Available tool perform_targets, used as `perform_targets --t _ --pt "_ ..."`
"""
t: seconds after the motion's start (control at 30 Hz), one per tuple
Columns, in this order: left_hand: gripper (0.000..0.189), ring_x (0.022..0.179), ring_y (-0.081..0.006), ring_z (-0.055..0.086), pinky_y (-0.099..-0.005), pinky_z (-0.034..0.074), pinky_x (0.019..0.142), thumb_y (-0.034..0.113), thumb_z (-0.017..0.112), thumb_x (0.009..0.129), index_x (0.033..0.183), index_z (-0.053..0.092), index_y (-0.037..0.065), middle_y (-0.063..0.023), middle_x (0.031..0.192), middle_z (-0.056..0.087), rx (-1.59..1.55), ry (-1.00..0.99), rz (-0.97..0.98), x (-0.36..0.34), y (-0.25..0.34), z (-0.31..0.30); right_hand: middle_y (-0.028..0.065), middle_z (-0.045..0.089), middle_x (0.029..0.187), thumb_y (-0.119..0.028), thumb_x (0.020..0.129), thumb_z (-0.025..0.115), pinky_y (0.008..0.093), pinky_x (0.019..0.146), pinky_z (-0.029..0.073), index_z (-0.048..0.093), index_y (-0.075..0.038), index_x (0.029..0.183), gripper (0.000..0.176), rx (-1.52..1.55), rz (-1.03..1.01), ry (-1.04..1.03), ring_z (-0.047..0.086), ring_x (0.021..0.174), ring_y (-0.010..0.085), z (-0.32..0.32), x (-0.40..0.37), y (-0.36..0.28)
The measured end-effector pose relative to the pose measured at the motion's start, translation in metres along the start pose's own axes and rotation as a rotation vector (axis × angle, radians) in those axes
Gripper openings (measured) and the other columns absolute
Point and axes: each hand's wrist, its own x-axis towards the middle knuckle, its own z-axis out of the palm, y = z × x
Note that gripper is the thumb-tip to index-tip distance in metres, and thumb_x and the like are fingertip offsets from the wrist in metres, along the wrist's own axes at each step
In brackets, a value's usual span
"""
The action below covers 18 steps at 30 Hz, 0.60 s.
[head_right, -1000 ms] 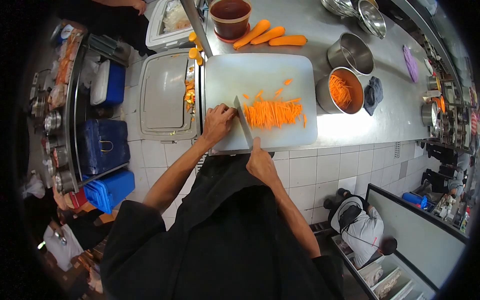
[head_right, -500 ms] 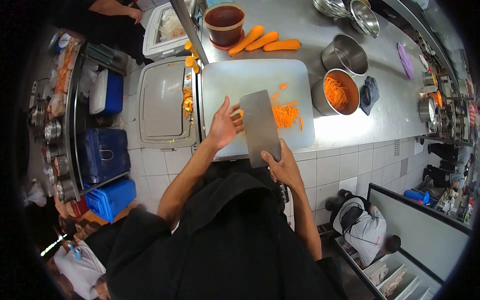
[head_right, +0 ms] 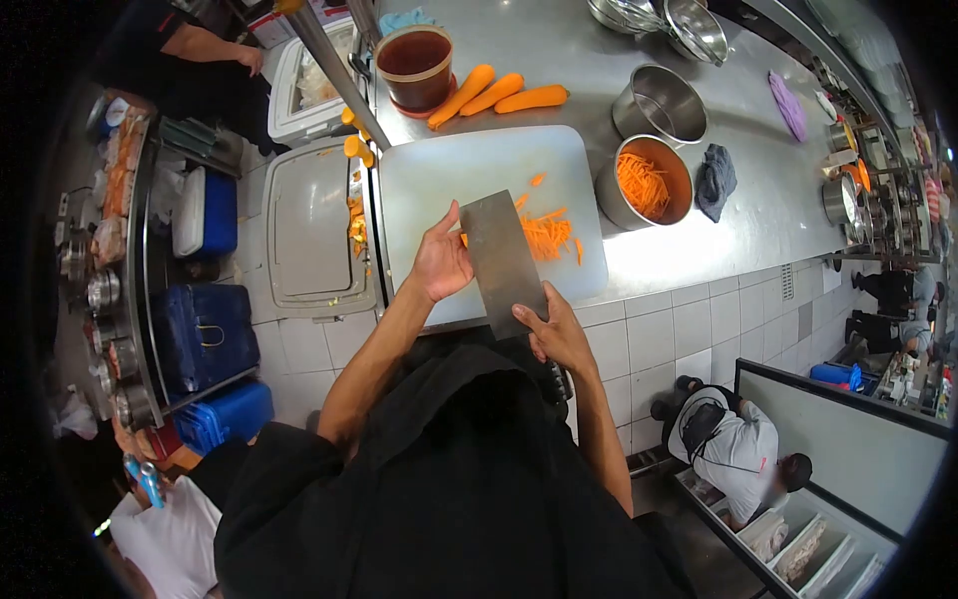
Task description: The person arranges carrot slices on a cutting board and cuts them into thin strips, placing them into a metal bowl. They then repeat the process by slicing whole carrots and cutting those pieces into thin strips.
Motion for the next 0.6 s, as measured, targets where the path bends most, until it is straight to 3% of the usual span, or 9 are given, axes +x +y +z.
perform_targets --t 0.1,0.17,0.3,0.4,0.47,0.5,0.53,0.6 --pt "0.065 0.116 -0.0199 0.066 -0.0368 0.052 0.103 0.058 0.053 0.103 0.136 0.058 0.002 -0.0076 0.127 0.068 0.091 0.025 0.013 0.000 0.000 -0.009 0.0070 0.059 0.094 -0.016 0.102 0.067 0.0247 0.035 0.034 0.043 0.000 0.132 0.042 -0.003 0.000 -0.011 0.039 0.038 0.0062 -0.005 0.003 0.005" --pt "0.061 0.114 -0.0189 0.067 -0.0362 0.053 0.101 0.056 0.053 0.104 0.133 0.060 0.004 -0.0066 0.125 0.069 0.114 0.035 0.011 0.003 -0.001 -0.018 0.0081 0.062 0.089 -0.017 0.102 0.067 0.0255 0.035 0.035 0.046 0.001 0.124 0.035 0.010 -0.022 0.020 0.044 0.039 0.0070 -0.006 0.004 0.004" --pt "0.053 0.112 -0.0188 0.067 -0.0339 0.052 0.100 0.052 0.051 0.106 0.126 0.063 0.005 -0.0057 0.117 0.071 0.228 0.150 0.098 -0.004 -0.002 -0.022 0.0048 0.059 0.089 -0.017 0.102 0.067 0.0245 0.035 0.034 0.046 -0.001 0.129 0.038 -0.012 -0.020 0.077 0.039 0.038 0.0060 -0.012 -0.001 -0.003" --pt "0.048 0.111 -0.0198 0.068 -0.0329 0.051 0.099 0.048 0.050 0.107 0.122 0.066 0.005 -0.0060 0.116 0.071 0.446 0.245 0.171 -0.010 -0.003 -0.018 0.0036 0.059 0.078 -0.017 0.102 0.066 0.0266 0.036 0.035 0.047 0.000 0.128 0.036 -0.088 -0.119 0.214 0.043 0.039 0.0070 -0.037 -0.003 0.002" --pt "0.047 0.111 -0.0206 0.068 -0.0324 0.050 0.099 0.045 0.050 0.108 0.121 0.067 0.004 -0.0067 0.116 0.071 0.612 0.328 0.221 -0.008 -0.009 -0.016 0.0069 0.061 0.068 -0.017 0.103 0.065 0.0307 0.037 0.037 0.047 0.001 0.125 0.034 -0.543 -0.240 0.392 0.048 0.040 0.0095 -0.070 0.003 0.022" --pt "0.045 0.111 -0.0216 0.068 -0.0327 0.048 0.101 0.042 0.051 0.109 0.121 0.068 0.002 -0.0072 0.118 0.071 0.856 0.340 0.352 -0.006 -0.014 -0.018 0.0185 0.063 0.064 -0.012 0.102 0.061 0.0410 0.042 0.043 0.047 0.001 0.122 0.027 -0.668 -0.229 0.425 0.060 0.044 0.0273 -0.077 0.001 0.017" --pt "0.043 0.111 -0.0226 0.068 -0.0329 0.046 0.102 0.038 0.052 0.109 0.120 0.070 0.001 -0.0077 0.120 0.071 1.100 0.345 0.487 -0.003 -0.019 -0.019 0.0185 0.063 0.064 -0.012 0.102 0.061 0.0410 0.042 0.043 0.047 0.001 0.122 0.027 -0.668 -0.226 0.433 0.060 0.044 0.0273 -0.084 0.001 0.021" --pt "0.042 0.113 -0.0232 0.067 -0.0334 0.045 0.104 0.036 0.053 0.109 0.121 0.070 -0.001 -0.0095 0.119 0.072 1.144 0.368 0.529 0.003 -0.024 -0.023 0.0289 0.064 0.072 -0.008 0.101 0.058 0.0525 0.051 0.047 0.047 0.000 0.120 0.023 -0.930 -0.407 0.580 0.065 0.060 0.0467 -0.094 0.005 0.027"
